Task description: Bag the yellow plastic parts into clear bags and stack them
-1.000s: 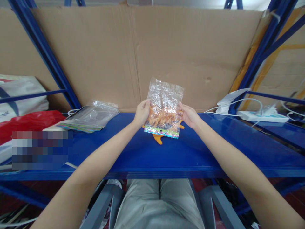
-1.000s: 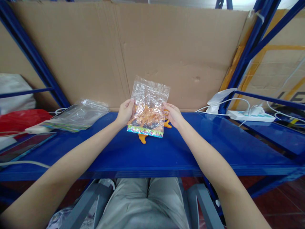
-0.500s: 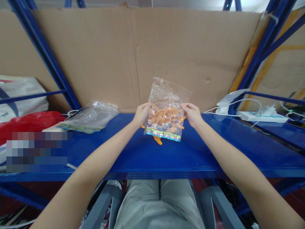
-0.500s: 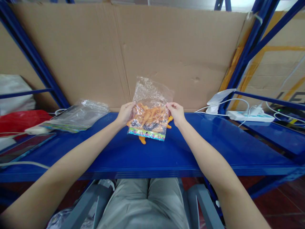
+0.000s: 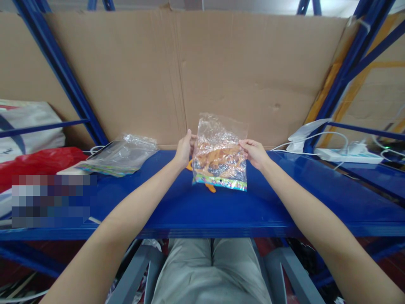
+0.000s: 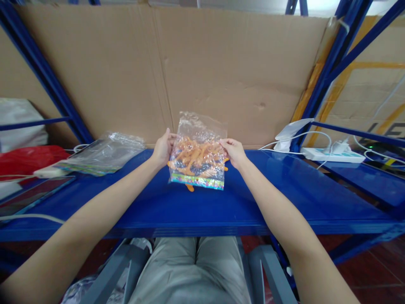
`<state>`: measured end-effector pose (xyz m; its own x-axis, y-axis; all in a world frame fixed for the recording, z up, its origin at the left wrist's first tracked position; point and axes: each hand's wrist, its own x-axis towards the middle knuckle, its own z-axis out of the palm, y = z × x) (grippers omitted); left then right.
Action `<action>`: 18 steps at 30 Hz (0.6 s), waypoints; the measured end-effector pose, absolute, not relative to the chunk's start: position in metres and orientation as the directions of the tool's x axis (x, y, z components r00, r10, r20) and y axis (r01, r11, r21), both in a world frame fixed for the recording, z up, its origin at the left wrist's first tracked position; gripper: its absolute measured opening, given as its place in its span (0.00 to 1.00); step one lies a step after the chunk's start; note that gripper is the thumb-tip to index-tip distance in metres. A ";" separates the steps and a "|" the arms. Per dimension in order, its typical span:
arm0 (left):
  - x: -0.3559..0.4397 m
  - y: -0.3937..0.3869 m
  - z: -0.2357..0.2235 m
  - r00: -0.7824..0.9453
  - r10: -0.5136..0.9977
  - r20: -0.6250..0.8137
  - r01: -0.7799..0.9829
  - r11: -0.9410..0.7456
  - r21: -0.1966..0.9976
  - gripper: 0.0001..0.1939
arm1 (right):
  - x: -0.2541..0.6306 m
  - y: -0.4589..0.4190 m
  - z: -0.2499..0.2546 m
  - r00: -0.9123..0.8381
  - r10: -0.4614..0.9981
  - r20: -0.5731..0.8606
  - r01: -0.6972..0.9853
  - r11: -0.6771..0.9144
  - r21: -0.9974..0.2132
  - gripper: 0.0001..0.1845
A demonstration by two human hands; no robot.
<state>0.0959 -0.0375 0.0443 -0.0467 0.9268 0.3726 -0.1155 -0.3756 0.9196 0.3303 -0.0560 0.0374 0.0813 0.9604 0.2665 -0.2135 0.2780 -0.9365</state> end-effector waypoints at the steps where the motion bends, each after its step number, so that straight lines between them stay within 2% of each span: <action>1: 0.095 -0.036 0.045 -0.027 0.938 0.345 -0.140 -0.345 0.928 0.30 | 0.332 -0.056 0.039 0.107 0.960 0.260 -0.253 0.279 -0.926 0.12; 6: 0.093 -0.035 0.044 0.086 0.959 0.269 -0.134 -0.256 0.957 0.32 | 0.333 -0.055 0.045 0.198 0.973 0.121 -0.457 0.201 -0.866 0.14; 9: 0.097 -0.037 0.040 0.145 0.951 0.274 -0.039 -0.272 0.962 0.26 | 0.327 -0.055 0.043 0.148 0.988 0.039 -0.525 0.112 -0.843 0.17; 13: 0.102 -0.040 0.034 0.242 0.932 0.271 0.138 -0.310 0.941 0.16 | 0.324 -0.055 0.039 0.065 0.998 -0.006 -0.487 0.027 -0.873 0.16; 18: 0.097 -0.038 0.034 0.231 0.944 0.235 0.105 -0.264 0.959 0.15 | 0.330 -0.053 0.036 0.175 0.983 0.050 -0.404 0.118 -0.907 0.15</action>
